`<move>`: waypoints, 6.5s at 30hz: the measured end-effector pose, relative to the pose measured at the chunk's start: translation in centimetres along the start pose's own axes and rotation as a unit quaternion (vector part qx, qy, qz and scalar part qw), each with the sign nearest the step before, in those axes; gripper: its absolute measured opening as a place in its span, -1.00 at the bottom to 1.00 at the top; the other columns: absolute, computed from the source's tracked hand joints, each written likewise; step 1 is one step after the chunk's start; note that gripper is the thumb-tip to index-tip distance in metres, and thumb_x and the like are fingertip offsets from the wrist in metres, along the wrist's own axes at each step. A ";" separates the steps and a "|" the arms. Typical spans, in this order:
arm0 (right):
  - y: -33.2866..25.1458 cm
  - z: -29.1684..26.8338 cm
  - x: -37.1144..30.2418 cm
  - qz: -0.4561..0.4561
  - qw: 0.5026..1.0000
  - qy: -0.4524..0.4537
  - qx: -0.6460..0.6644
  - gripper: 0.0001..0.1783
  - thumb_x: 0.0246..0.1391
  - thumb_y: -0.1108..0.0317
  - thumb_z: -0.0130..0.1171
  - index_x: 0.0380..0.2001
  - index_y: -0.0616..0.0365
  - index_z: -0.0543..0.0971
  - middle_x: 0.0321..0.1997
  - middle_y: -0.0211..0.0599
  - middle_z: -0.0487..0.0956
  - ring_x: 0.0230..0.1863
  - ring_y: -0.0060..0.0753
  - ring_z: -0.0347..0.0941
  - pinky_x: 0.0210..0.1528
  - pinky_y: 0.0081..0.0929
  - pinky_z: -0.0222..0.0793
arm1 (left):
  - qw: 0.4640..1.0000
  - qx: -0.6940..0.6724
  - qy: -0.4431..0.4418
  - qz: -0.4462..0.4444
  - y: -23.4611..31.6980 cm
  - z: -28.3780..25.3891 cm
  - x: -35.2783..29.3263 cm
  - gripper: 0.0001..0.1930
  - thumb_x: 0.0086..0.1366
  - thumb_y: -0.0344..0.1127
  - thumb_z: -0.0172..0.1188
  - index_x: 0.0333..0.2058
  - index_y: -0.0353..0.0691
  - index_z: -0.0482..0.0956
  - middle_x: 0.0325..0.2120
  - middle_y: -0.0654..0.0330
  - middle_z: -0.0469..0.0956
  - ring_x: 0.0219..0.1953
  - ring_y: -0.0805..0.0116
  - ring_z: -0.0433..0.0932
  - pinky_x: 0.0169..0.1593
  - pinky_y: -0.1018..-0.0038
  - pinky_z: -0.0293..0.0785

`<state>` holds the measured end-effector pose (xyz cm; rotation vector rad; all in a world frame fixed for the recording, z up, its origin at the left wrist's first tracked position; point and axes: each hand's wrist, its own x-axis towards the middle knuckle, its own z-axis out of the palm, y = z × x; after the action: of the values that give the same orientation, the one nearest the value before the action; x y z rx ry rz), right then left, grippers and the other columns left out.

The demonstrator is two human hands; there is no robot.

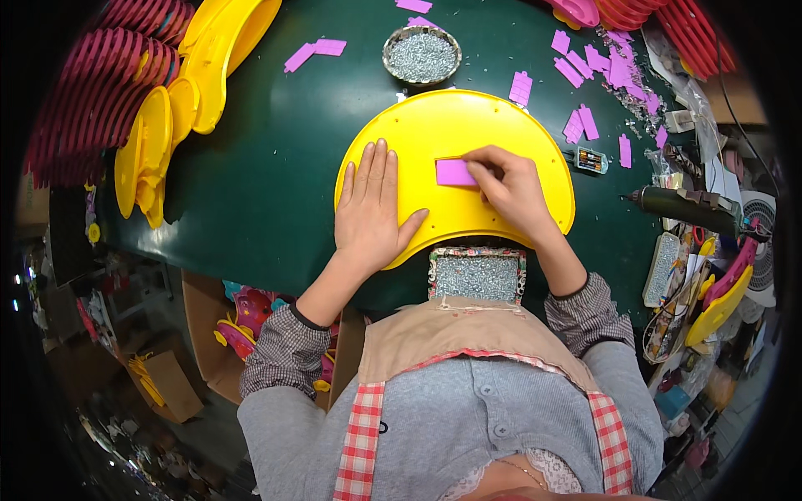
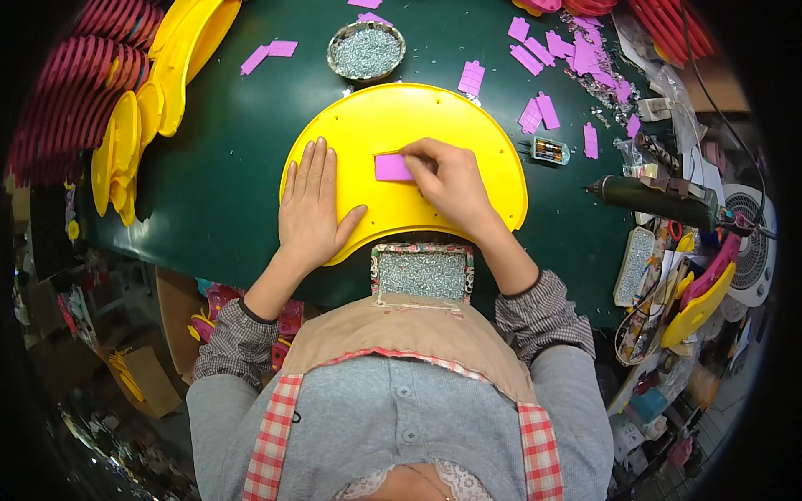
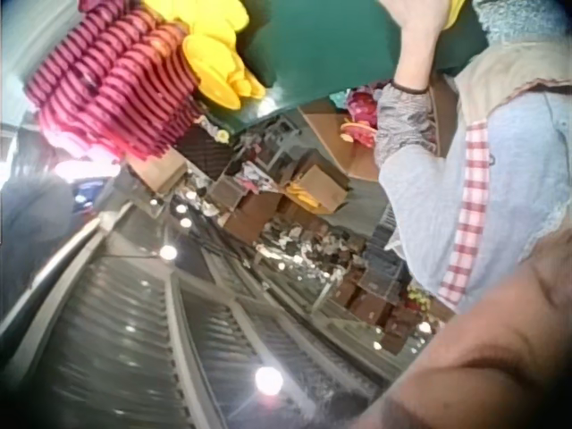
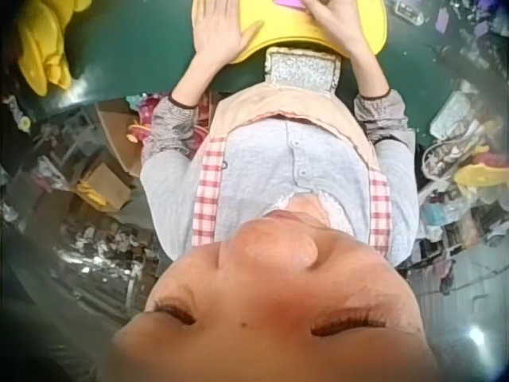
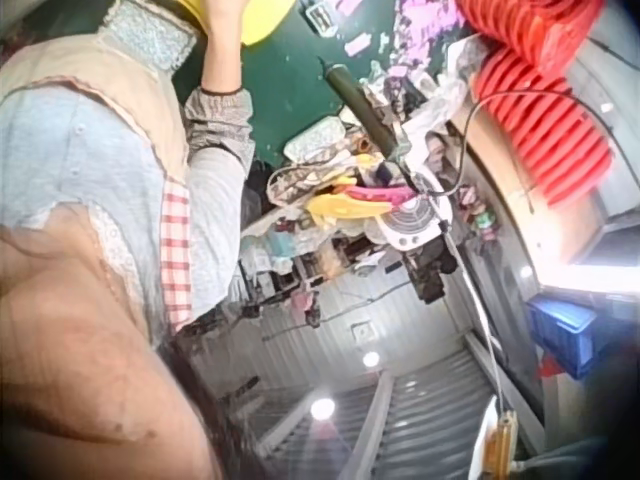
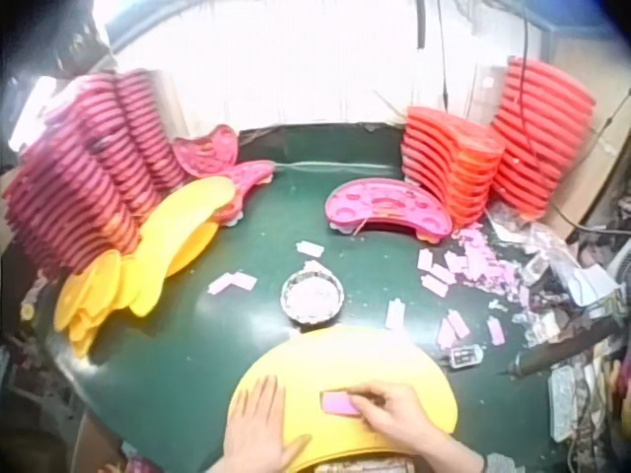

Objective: The person assembles yellow and pink plastic toy parts on a green workbench. They use a power drill to fasten screws, insert small components, and place finished units into a cardboard box. The process is repeated for multiple toy units.

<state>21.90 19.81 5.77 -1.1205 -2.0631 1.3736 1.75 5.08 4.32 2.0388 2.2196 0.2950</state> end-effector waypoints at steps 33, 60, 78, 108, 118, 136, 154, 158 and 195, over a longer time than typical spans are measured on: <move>4.9 1.6 -5.3 -0.206 0.924 0.142 -0.288 -0.12 0.09 -0.29 0.20 0.36 0.01 0.43 0.53 -0.05 0.26 0.56 0.02 0.08 0.57 0.07 -0.13 | 0.958 -0.185 0.102 0.197 2.1 -0.1 1.5 -0.64 0.20 -0.37 0.40 -0.06 -0.38 0.59 -0.07 -0.05 0.53 -0.01 -0.03 0.49 0.09 0.06 0.36; 2.5 -14.9 -11.3 -0.273 0.844 -0.020 0.462 -0.07 -0.07 0.19 0.50 0.28 0.35 0.26 -0.36 -0.15 0.59 -0.35 -0.32 0.54 -0.19 -0.31 0.61 | 0.902 -0.410 -0.050 0.127 10.1 -0.1 -3.2 -0.83 0.10 -0.51 0.42 -0.37 -0.34 0.59 -0.48 0.00 0.50 -0.38 -0.02 0.50 -0.32 0.25 0.42; -5.3 -5.9 -9.3 -0.342 0.856 -0.052 0.385 -0.34 0.11 0.60 0.18 0.21 -0.03 0.19 -0.48 -0.31 0.51 -0.49 -0.37 0.51 -0.24 -0.23 0.51 | 0.858 -0.485 0.123 0.120 9.1 -0.4 -1.7 -0.76 0.00 -0.61 0.47 -0.31 -0.34 0.66 -0.48 0.09 0.58 -0.44 0.18 0.52 -0.36 0.37 0.41; -2.6 -3.5 -1.6 -0.293 0.893 0.143 0.311 -0.34 0.05 0.74 0.13 0.19 0.17 0.18 -0.44 -0.24 0.51 -0.51 -0.40 0.49 -0.30 -0.32 0.54 | 0.897 -0.412 0.130 0.096 7.1 1.8 5.9 -0.85 0.12 -0.54 0.40 -0.32 -0.31 0.64 -0.41 0.07 0.62 -0.36 0.05 0.59 -0.24 0.27 0.53; -6.3 -3.9 -6.3 -0.289 0.902 0.122 0.296 -0.38 0.13 0.57 0.16 0.19 0.04 0.15 -0.52 -0.29 0.48 -0.57 -0.40 0.46 -0.27 -0.22 0.56 | 0.868 -0.443 0.169 0.145 9.0 0.9 3.5 -0.83 0.02 -0.57 0.45 -0.39 -0.28 0.65 -0.48 0.13 0.59 -0.41 0.14 0.56 -0.34 0.37 0.47; -0.3 -2.3 -7.2 -0.291 0.919 0.113 0.241 -0.48 0.08 0.64 0.21 0.06 0.14 0.26 -0.44 -0.23 0.52 -0.49 -0.42 0.48 -0.29 -0.36 0.52 | 0.874 -0.449 0.131 0.128 8.9 1.8 0.2 -0.77 0.06 -0.56 0.47 -0.27 -0.28 0.68 -0.43 0.08 0.66 -0.42 0.15 0.65 -0.33 0.36 0.53; -7.6 1.1 -7.4 -0.281 0.909 0.008 0.307 -0.34 0.11 0.52 0.20 0.22 -0.07 0.18 -0.52 -0.32 0.44 -0.55 -0.37 0.44 -0.25 -0.21 0.52 | 0.868 -0.361 0.321 0.113 6.2 0.3 -3.9 -0.65 -0.05 -0.67 0.50 -0.22 -0.33 0.70 -0.42 0.09 0.70 -0.42 0.26 0.66 -0.33 0.44 0.61; -8.1 4.5 -4.7 -0.333 0.898 -0.078 0.275 -0.39 0.14 0.62 0.13 0.19 0.00 0.18 -0.46 -0.32 0.49 -0.51 -0.37 0.48 -0.25 -0.25 0.54 | 0.882 -0.323 0.344 0.025 1.9 -1.2 -7.9 -0.70 -0.01 -0.61 0.52 -0.24 -0.36 0.71 -0.51 0.11 0.65 -0.47 0.23 0.62 -0.39 0.42 0.55; -2.3 4.2 -4.5 -0.310 0.926 0.022 0.214 -0.47 0.08 0.67 0.21 0.06 0.12 0.27 -0.40 -0.35 0.52 -0.42 -0.49 0.48 -0.25 -0.44 0.47 | 0.960 -0.208 0.141 0.122 6.0 1.7 -7.6 -0.69 -0.09 -0.11 0.49 -0.34 -0.07 0.75 0.00 0.33 0.55 -0.08 0.17 0.49 -0.08 0.28 0.42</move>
<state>20.64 13.40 6.43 -0.2696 -1.7358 1.3407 8.67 -1.86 3.64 2.1229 1.8197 1.0391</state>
